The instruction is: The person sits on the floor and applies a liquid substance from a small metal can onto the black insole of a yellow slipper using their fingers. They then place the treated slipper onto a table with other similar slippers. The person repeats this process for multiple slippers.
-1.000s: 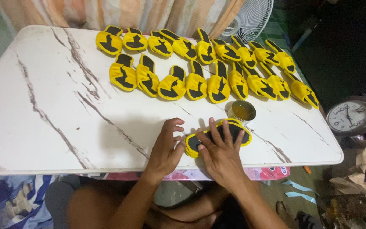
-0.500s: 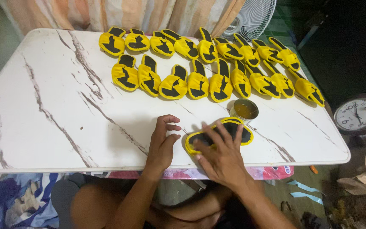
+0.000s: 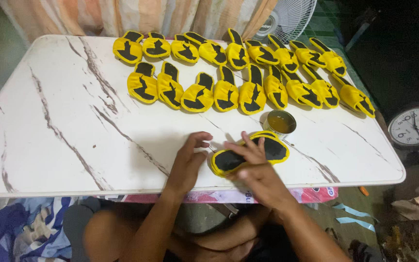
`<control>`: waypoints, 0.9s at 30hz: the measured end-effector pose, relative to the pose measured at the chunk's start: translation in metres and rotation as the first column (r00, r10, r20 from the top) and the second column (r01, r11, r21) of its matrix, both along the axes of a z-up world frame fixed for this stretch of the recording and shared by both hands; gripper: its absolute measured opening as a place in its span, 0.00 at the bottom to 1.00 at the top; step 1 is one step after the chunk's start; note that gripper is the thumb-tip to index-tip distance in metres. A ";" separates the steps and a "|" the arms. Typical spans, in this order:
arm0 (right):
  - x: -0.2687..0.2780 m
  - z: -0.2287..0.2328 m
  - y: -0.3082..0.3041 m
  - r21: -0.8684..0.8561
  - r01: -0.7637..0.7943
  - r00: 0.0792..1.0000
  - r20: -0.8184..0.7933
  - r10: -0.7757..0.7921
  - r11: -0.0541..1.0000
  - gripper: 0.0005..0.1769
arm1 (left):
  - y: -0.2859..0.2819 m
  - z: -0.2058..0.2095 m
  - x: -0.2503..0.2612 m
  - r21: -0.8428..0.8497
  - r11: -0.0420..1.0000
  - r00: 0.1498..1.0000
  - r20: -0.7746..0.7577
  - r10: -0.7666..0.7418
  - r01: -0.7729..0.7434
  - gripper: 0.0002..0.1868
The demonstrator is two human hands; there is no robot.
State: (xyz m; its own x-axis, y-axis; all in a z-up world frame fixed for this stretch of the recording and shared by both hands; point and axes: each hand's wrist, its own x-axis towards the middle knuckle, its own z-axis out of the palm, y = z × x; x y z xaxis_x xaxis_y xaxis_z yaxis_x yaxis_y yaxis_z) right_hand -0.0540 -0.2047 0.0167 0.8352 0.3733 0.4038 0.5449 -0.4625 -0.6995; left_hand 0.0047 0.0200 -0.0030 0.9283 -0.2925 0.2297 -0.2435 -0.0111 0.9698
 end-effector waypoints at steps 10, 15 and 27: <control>-0.028 0.004 -0.072 0.293 0.360 0.926 0.004 -0.377 0.886 0.33 | -0.013 -0.003 -0.011 0.419 0.905 0.892 0.432 -0.131 -0.070 0.38; -0.020 -0.012 -0.085 -0.047 0.474 0.880 -0.015 -0.475 0.879 0.40 | -0.002 -0.004 -0.013 0.366 0.928 0.930 0.361 -0.075 -0.067 0.35; 0.030 -0.014 -0.086 -0.566 0.286 0.958 0.142 -0.251 0.773 0.36 | 0.016 0.007 -0.012 0.411 0.909 0.971 0.238 -0.037 -0.066 0.35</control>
State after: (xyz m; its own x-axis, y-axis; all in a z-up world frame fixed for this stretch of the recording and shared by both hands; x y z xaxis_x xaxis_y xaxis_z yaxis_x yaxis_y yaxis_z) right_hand -0.0237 -0.2910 0.0024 0.9195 0.3145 0.2357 0.3671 -0.9016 -0.2290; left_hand -0.0070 0.0356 0.0043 0.8674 -0.3951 0.3023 -0.4597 -0.4039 0.7909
